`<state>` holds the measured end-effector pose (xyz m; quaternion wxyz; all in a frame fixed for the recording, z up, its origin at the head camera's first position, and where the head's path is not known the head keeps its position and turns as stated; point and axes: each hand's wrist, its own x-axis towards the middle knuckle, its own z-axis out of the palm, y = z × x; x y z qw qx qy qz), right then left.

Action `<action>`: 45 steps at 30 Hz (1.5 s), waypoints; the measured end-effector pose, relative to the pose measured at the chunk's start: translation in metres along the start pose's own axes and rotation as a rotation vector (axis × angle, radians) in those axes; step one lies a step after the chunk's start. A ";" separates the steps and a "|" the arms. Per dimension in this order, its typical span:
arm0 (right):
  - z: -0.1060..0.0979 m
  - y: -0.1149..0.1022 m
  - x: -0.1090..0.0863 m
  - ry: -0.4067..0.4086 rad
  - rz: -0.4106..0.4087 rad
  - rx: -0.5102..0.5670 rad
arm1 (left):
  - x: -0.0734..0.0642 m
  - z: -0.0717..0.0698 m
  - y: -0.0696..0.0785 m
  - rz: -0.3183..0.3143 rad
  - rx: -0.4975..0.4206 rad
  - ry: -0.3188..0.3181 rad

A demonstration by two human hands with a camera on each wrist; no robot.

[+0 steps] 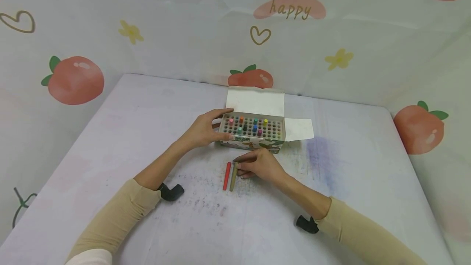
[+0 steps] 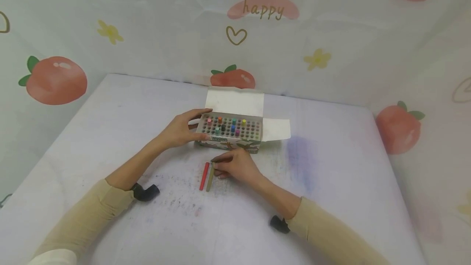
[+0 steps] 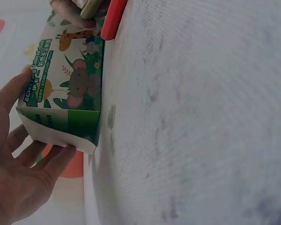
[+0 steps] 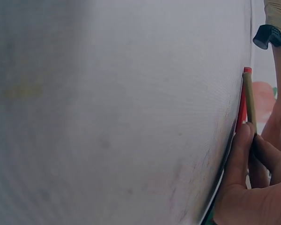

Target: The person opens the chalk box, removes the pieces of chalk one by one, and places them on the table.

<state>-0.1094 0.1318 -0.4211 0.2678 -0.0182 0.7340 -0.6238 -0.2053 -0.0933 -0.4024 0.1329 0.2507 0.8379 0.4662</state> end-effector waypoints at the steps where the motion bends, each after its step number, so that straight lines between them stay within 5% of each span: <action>1: 0.000 0.000 0.000 0.001 -0.001 -0.002 | 0.000 0.000 0.000 0.002 -0.001 0.000; 17: -0.005 -0.008 -0.007 0.040 -0.003 -0.077 | 0.000 0.000 -0.001 0.009 -0.008 -0.002; 31: -0.040 -0.037 -0.019 0.054 -0.206 -0.130 | 0.001 -0.001 0.000 0.009 -0.017 -0.006; 45: -0.064 -0.047 -0.022 0.157 -0.297 -0.226 | 0.001 0.000 -0.001 0.004 -0.010 -0.003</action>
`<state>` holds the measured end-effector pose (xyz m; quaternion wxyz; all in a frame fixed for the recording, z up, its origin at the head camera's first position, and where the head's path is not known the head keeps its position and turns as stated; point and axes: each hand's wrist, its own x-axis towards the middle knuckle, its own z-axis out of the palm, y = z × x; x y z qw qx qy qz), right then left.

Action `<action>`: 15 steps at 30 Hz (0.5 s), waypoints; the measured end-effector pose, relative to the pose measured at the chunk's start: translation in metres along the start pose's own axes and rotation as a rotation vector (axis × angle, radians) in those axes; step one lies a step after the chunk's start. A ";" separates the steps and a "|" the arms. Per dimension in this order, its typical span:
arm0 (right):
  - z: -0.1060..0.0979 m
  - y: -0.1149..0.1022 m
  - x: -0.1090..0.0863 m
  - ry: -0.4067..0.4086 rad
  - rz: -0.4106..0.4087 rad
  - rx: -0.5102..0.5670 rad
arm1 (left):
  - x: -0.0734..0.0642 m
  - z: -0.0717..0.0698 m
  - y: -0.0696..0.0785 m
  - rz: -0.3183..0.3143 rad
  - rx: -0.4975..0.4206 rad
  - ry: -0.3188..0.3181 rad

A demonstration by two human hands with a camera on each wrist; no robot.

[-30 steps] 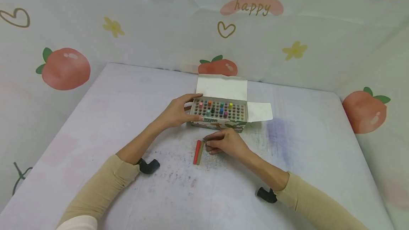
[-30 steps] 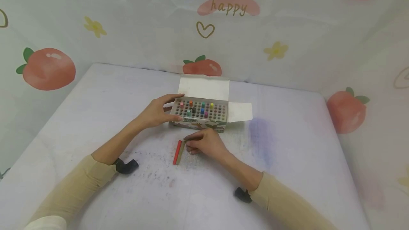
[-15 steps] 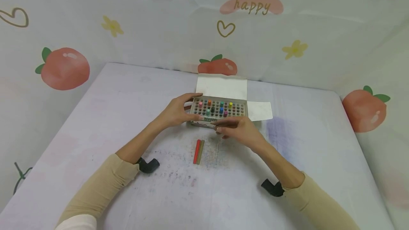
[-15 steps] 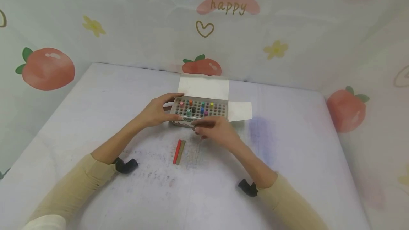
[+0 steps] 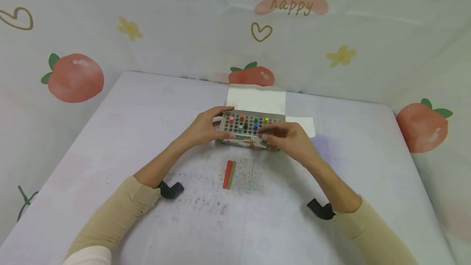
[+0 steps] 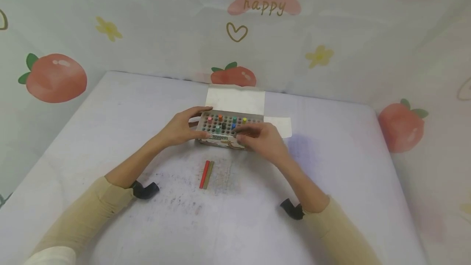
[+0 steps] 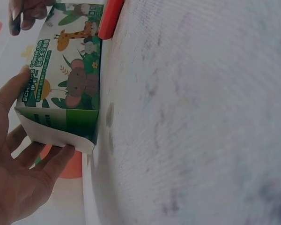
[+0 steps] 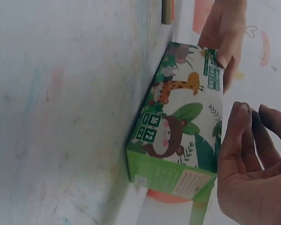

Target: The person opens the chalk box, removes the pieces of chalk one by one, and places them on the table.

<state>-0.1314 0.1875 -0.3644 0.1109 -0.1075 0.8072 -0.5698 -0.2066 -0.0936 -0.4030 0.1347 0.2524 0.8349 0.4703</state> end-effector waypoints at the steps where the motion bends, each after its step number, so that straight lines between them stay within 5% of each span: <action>1: -0.001 0.000 0.001 0.006 0.003 -0.005 | 0.000 0.000 0.000 0.000 0.001 0.000; 15: -0.017 0.000 0.012 0.117 0.019 -0.060 | 0.001 0.000 0.000 0.007 -0.003 -0.002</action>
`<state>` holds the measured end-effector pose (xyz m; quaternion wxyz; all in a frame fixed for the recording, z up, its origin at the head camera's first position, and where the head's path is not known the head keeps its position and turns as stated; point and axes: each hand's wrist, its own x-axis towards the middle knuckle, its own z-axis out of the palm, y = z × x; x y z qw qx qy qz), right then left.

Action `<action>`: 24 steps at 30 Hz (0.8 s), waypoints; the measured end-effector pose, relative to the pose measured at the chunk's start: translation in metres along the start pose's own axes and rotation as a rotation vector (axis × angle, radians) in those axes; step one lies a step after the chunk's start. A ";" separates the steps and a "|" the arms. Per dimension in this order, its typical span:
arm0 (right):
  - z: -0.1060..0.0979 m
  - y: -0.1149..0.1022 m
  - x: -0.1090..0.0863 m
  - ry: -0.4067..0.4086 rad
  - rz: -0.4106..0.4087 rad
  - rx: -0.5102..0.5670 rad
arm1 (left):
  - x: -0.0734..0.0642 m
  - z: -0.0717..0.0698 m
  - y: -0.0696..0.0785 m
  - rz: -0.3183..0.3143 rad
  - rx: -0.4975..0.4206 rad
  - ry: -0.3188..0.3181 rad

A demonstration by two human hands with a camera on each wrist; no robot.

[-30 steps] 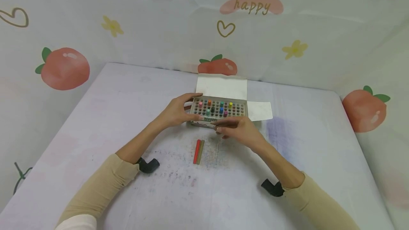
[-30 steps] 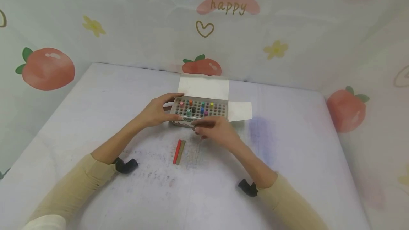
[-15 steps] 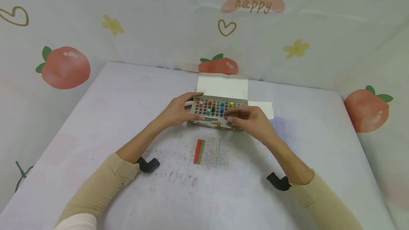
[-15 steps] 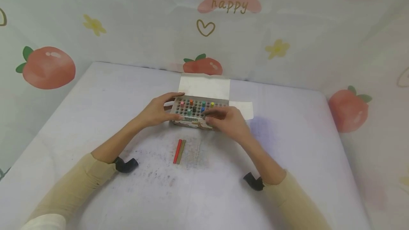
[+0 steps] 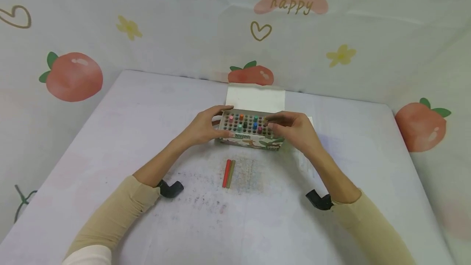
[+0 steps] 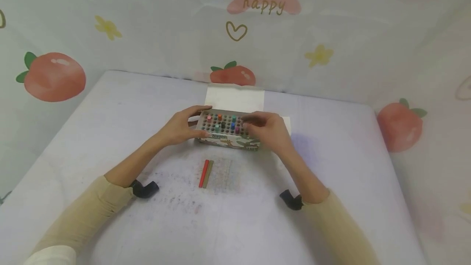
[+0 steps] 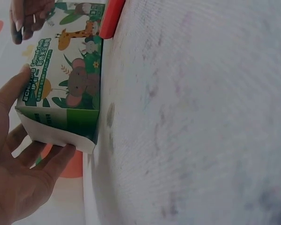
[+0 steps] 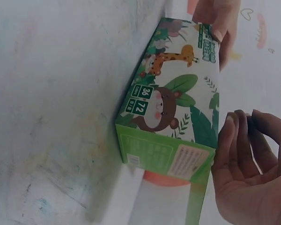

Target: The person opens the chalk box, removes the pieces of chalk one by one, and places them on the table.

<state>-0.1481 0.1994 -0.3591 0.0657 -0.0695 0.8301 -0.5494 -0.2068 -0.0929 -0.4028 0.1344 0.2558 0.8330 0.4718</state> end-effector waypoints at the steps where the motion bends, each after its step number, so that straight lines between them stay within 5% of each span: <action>1: 0.000 0.000 0.002 0.012 -0.002 -0.009 | 0.000 0.000 0.000 0.001 -0.003 0.001; 13: -0.001 0.009 0.018 0.085 -0.028 -0.030 | 0.000 0.001 -0.002 -0.002 -0.003 0.005; 24: 0.000 0.008 0.025 0.055 0.009 -0.268 | -0.001 0.001 -0.001 -0.005 -0.001 0.010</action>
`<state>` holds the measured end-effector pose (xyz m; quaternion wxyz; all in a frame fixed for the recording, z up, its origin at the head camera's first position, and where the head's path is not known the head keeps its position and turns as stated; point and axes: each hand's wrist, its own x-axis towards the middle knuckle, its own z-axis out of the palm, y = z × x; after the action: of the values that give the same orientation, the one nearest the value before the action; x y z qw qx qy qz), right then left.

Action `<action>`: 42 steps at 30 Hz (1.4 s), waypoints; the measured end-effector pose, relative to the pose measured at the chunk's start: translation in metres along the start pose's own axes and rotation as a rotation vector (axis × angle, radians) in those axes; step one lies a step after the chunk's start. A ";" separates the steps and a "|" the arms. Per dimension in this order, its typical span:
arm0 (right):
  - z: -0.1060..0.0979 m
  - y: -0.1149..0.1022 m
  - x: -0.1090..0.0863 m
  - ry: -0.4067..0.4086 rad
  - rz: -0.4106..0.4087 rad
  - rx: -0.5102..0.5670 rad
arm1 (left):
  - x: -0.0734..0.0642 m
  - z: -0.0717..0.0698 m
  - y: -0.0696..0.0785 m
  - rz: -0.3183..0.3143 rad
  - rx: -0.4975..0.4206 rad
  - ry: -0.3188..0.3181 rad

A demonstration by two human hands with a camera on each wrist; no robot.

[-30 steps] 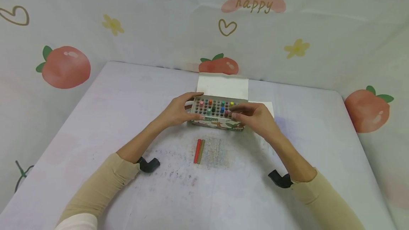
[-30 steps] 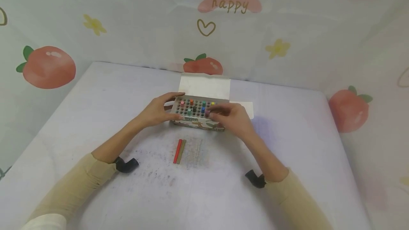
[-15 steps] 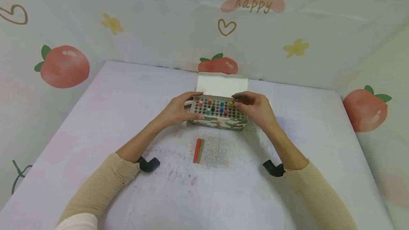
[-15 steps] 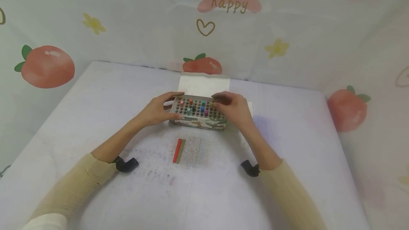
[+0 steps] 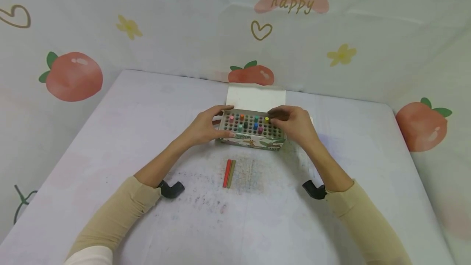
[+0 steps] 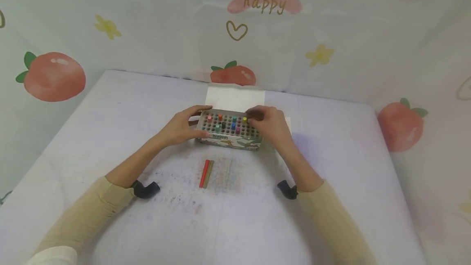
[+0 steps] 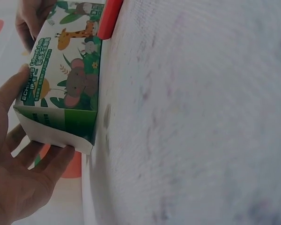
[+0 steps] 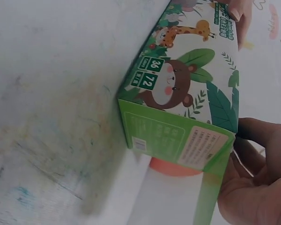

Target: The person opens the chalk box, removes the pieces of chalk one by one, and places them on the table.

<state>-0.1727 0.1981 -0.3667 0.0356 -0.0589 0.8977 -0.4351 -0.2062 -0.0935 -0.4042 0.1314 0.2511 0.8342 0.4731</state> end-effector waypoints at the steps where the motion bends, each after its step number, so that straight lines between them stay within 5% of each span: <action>1: 0.000 -0.001 0.001 -0.010 0.000 -0.022 | 0.000 0.000 0.000 -0.001 0.001 0.001; 16: 0.001 -0.008 0.010 -0.109 0.010 -0.249 | 0.000 0.002 -0.001 -0.006 0.004 0.006; 28: 0.007 -0.006 0.010 -0.045 0.023 -0.257 | 0.001 0.002 -0.002 0.004 0.005 0.011; 42: 0.021 0.003 0.003 0.125 -0.139 -0.263 | 0.000 0.001 0.001 0.010 -0.002 0.012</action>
<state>-0.1740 0.1835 -0.3824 -0.0587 -0.0979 0.9411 -0.3182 -0.2053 -0.0918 -0.4039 0.1242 0.2524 0.8331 0.4762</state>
